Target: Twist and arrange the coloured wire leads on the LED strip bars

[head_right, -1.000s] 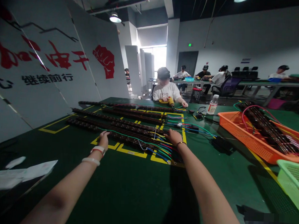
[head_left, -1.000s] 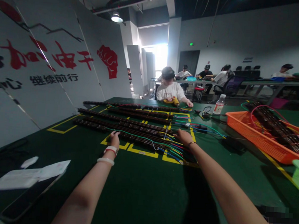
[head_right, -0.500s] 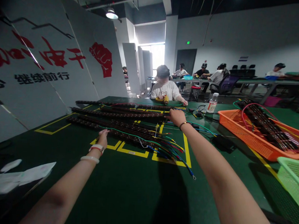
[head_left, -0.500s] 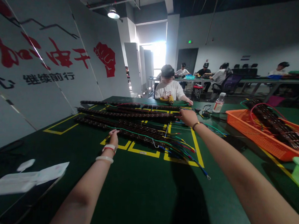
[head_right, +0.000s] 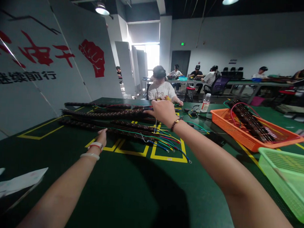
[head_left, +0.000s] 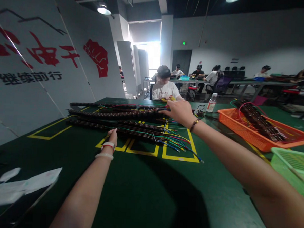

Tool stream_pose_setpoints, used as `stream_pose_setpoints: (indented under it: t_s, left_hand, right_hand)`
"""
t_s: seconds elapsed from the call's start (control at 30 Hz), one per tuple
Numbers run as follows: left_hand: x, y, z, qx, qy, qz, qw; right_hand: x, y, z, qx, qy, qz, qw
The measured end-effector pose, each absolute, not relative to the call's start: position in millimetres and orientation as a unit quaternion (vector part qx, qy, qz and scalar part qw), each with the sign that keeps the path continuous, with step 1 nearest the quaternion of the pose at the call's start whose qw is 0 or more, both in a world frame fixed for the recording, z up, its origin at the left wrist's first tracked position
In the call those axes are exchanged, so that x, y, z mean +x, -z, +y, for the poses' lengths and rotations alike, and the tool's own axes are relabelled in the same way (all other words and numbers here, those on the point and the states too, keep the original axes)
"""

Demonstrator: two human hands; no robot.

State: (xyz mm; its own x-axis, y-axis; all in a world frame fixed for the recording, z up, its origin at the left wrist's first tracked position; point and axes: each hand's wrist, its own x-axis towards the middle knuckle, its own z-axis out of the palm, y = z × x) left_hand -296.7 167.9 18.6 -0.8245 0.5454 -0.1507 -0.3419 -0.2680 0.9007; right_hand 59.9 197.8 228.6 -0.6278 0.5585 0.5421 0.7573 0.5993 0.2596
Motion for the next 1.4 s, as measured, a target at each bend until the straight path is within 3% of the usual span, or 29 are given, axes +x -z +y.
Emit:
stream_pose_setpoints:
  t_s: [0.13,0.3,0.5,0.83,1.4]
  left_hand:
    - [-276.1,-35.8,157.4,0.065,-0.824,0.484,0.286]
    - [-256.6,-60.8,130.4,0.077,-0.813,0.409,0.407]
    - [-248.6,-89.8,95.3,0.071,-0.814,0.357,0.452]
    - [-241.7,-123.1,35.6,0.072,-0.848,0.293,0.435]
    - [-220.3,-122.6,-18.8,0.08,-0.856,0.253,0.443]
  right_hand:
    - [60.7,-217.4,158.7,-0.367,0.227,-0.879,0.202]
    - [63.9,-193.4,125.8,-0.372,0.188,-0.886,0.204]
    - [66.1,-158.8,87.4,-0.376,0.149,-0.881,0.246]
    - [70.8,-145.7,40.9,-0.332,0.152,-0.861,0.354]
    - [89.9,-141.9,3.9,-0.262,0.165,-0.859,0.408]
